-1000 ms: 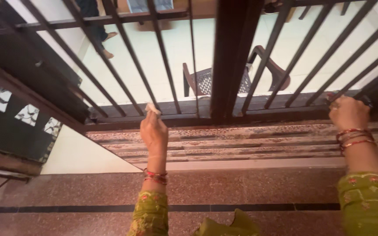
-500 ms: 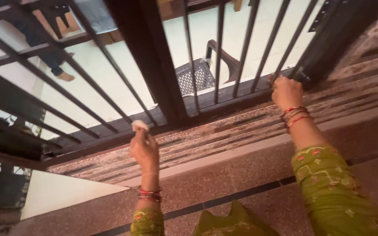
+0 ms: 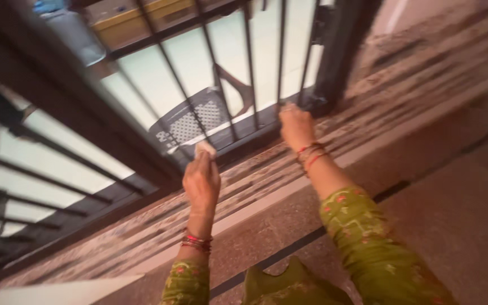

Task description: The person cleans the bars and frame of a metal gate by hand using a cloth.

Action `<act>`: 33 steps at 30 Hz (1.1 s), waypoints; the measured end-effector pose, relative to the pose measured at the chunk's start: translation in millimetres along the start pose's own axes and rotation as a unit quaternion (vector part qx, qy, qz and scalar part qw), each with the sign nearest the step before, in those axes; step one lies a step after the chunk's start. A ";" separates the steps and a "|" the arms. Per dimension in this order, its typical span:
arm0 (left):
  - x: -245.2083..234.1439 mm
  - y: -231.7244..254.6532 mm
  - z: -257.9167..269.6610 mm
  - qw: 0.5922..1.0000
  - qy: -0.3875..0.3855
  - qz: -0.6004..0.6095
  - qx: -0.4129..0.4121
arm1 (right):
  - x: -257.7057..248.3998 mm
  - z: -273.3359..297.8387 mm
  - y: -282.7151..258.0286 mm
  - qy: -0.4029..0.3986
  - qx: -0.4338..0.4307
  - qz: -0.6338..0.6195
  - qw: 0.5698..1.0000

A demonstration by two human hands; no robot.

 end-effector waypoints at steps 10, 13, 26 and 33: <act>17.3 -0.5 -10.0 0.984 -0.132 -0.105 -0.053 | 10.4 6.5 -3.0 0.059 -0.016 -0.049 0.997; 23.8 -6.8 -9.5 0.979 -0.142 -0.135 -0.063 | 10.1 8.6 -8.9 0.082 -0.020 -0.065 0.994; 44.2 -50.7 -10.0 0.954 -0.242 -0.146 -0.095 | 4.3 44.9 -4.4 0.100 0.001 -0.176 0.979; 57.1 -52.1 -10.2 0.948 -0.238 -0.156 -0.146 | -35.8 46.5 -26.4 0.179 0.058 -0.307 0.933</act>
Point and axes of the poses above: each hand's wrist, its own z-axis away from the middle knuckle, its own x-axis out of the palm, y = z × x, the point moved 1 cm from there along -z, towards the middle knuckle, and after that the axes turned 13 degrees about -y, right-handed, at the moved point
